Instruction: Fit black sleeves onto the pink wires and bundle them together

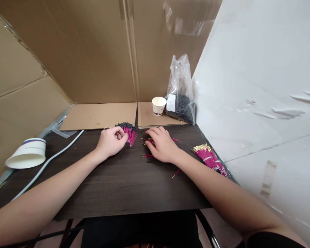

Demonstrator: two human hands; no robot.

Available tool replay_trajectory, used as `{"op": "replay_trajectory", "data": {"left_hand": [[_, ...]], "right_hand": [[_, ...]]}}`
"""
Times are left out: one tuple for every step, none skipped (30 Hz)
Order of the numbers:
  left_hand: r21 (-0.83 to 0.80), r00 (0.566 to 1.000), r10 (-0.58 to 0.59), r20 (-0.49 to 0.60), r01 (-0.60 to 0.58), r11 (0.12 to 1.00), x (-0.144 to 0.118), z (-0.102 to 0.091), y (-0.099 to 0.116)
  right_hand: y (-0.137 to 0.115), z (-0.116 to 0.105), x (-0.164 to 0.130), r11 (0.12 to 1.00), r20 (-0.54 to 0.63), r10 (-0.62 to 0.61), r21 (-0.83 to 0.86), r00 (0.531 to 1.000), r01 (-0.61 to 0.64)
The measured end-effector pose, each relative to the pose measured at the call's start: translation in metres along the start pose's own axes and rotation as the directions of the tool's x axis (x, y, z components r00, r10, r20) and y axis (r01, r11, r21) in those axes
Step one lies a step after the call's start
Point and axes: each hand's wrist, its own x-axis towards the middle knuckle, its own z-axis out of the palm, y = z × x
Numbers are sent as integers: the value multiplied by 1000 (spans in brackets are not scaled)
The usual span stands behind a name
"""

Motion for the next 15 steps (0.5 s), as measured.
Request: {"op": "replay_trajectory", "data": {"left_hand": [[1, 1000, 6, 3, -6, 1000, -1, 0, 1], [5, 1000, 14, 6, -14, 1000, -1, -1, 1], [10, 1000, 25, 9, -26, 1000, -1, -2, 0], [14, 999, 42, 8, -42, 999, 0, -3, -1], [18, 998, 67, 6, -67, 998, 2, -5, -2], [21, 995, 100, 3, -100, 995, 4, -8, -4], [18, 990, 144, -1, -144, 989, 8, -12, -7], [13, 979, 205, 9, -205, 979, 12, -17, -10], [8, 962, 270, 33, -270, 963, 16, -22, -14], [19, 943, 324, 76, -326, 945, 20, -27, -18], [44, 927, 352, 130, -360, 932, 23, -32, -22], [65, 907, 366, 208, -387, 920, 26, -37, -26], [86, 889, 363, 280, -399, 913, 29, -40, -29], [103, 877, 344, 336, -397, 912, 31, -43, -33], [105, 866, 332, 373, -395, 913, 32, -44, -36]], "right_hand": [[0, 0, 0, 1000, 5, 1, 0, 1000, -1], [0, 0, -1, 1000, 9, 3, -1, 1000, -3], [0, 0, -1, 1000, 14, 5, -1, 1000, -5], [0, 1, -1, 1000, 18, 8, 0, 1000, -8], [0, 1, -2, 1000, 22, 10, 2, 1000, -10], [0, 1, -2, 1000, 25, 10, 5, 1000, -11], [0, 2, -2, 1000, 27, 11, 8, 1000, -11], [0, 2, -3, 1000, 29, 10, 11, 1000, -11], [0, 2, -3, 1000, 30, 9, 15, 1000, -9], [0, 2, -4, 1000, 32, 5, 19, 999, -6], [0, 2, -4, 1000, 34, 2, 24, 999, -2], [-1, 2, -4, 1000, 36, -2, 30, 999, 1], [-1, 2, -5, 999, 37, -5, 35, 999, 4], [-1, 2, -5, 999, 38, -8, 38, 999, 6], [-2, 2, -5, 999, 39, -9, 40, 999, 7]]}}
